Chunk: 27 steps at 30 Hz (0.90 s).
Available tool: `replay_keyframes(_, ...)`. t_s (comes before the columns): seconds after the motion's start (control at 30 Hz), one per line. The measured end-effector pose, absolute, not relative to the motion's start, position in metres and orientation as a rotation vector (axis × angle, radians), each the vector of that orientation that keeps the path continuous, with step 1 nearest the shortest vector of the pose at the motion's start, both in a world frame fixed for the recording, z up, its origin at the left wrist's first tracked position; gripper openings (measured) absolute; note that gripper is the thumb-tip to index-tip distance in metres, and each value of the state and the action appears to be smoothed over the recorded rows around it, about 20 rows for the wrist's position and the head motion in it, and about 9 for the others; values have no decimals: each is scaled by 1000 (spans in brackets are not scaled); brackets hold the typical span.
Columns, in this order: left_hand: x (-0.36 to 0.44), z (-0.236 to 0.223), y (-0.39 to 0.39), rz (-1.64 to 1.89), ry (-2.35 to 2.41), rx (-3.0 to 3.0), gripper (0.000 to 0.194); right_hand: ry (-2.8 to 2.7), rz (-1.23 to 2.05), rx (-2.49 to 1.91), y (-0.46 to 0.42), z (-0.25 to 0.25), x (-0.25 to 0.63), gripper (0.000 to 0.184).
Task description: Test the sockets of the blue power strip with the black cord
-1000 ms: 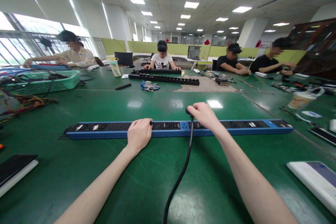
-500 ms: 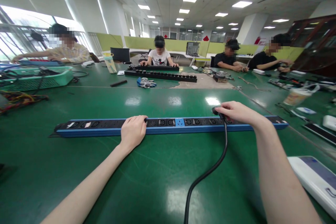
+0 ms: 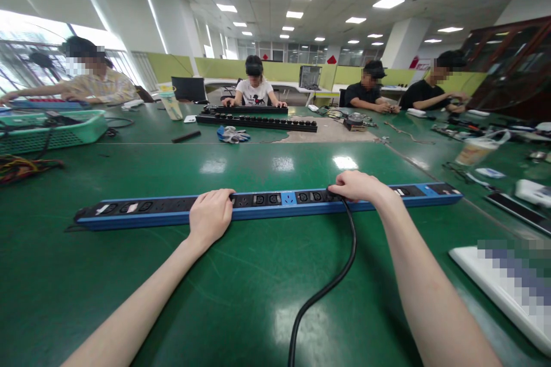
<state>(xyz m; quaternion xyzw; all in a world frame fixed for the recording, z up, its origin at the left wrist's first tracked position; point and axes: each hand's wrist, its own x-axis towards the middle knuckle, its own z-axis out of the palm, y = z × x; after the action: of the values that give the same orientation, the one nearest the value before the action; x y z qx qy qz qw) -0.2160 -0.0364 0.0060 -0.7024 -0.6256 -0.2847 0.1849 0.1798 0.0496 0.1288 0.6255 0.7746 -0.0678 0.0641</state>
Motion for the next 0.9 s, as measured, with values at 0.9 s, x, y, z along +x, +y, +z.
replay_keyframes(0.9,-216,5,-37,-803,-1753,-1980,35,2233,-169,1958,42,130,158,37)
